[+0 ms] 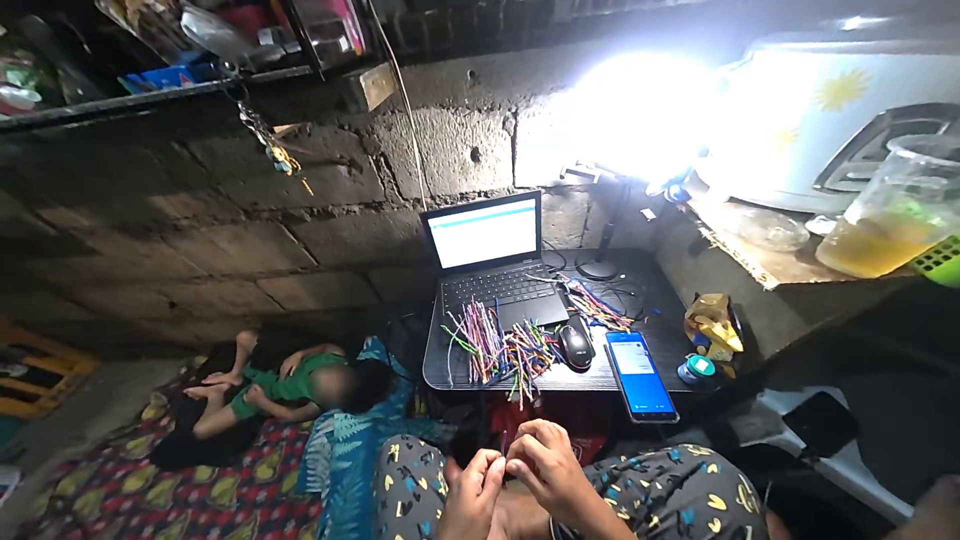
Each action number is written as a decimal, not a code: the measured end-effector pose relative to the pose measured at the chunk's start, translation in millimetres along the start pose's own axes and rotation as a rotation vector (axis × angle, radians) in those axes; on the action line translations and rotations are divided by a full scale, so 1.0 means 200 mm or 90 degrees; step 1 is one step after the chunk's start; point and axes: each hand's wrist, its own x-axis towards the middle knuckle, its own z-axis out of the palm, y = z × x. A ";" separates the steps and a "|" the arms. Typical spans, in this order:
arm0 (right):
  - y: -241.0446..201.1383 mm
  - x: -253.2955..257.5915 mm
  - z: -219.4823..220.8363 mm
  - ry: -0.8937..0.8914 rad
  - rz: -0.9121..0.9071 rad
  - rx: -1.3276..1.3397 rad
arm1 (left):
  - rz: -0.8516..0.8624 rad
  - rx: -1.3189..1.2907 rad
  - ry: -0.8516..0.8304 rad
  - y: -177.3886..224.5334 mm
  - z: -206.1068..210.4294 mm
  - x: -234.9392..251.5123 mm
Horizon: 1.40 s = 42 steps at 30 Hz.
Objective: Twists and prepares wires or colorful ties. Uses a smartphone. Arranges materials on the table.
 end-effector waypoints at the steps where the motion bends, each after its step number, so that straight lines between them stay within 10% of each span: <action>1: 0.01 0.00 -0.02 -0.012 -0.025 0.024 | -0.004 -0.045 -0.017 0.00 -0.02 0.00; 12: 0.06 -0.01 0.06 0.135 -0.140 -0.061 | -0.097 -0.426 -0.131 0.00 -0.02 0.02; 20: -0.03 -0.01 0.10 0.100 0.032 -0.056 | 0.147 0.109 0.169 0.01 0.08 0.00; 36: 0.04 -0.02 0.03 0.098 -0.120 -0.080 | -0.119 -0.423 -0.116 0.02 -0.02 0.00; 42: -0.08 -0.04 0.08 0.070 0.037 -0.013 | 0.187 0.036 0.154 -0.02 0.04 -0.02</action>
